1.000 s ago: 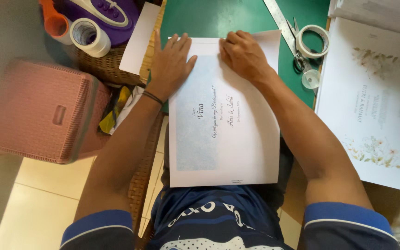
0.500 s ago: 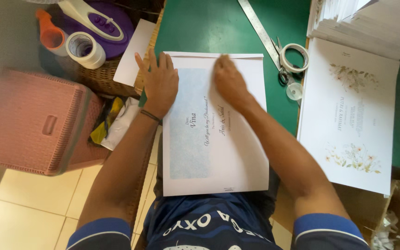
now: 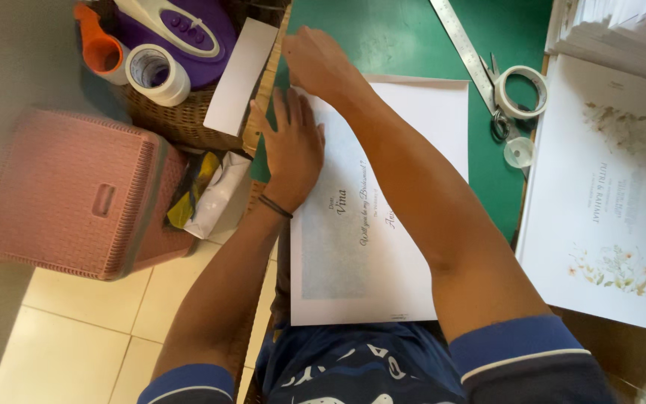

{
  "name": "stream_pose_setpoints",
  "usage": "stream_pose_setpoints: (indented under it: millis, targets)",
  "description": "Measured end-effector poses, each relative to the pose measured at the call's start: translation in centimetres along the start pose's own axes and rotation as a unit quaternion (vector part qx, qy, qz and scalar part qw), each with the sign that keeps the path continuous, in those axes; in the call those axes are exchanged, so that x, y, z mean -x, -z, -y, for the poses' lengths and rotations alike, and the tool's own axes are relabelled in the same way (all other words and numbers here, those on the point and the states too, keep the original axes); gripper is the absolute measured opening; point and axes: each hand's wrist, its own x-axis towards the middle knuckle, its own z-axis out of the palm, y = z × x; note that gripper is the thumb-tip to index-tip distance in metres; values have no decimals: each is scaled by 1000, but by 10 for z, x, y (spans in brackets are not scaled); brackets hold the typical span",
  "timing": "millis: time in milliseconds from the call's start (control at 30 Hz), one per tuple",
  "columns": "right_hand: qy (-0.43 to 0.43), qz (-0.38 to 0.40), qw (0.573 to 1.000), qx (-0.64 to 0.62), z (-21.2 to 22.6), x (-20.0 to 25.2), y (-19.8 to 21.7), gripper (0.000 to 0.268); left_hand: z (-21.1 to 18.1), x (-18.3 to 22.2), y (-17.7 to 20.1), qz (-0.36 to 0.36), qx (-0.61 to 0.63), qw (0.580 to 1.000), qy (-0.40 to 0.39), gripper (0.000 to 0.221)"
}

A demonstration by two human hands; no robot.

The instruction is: The person applies double-sided adhesive tape to the edges of paper sheets and folds them over using a metal ruler to create crisp creases, working through a stack of printed invitations.

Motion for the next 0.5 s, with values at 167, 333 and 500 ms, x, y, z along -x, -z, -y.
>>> stream_pose_setpoints:
  millis: [167, 333, 500]
  targets:
    - [7, 33, 997, 65, 1, -18, -14, 12, -3, -1, 2, 19, -11, 1000, 1, 65]
    - [-15, 52, 999, -5, 2, -10, -16, 13, -1, 3, 0, -5, -12, 1000, 1, 65]
    - [-52, -12, 999, -7, 1, -3, 0, 18, -1, -2, 6, -13, 15, 1000, 3, 64]
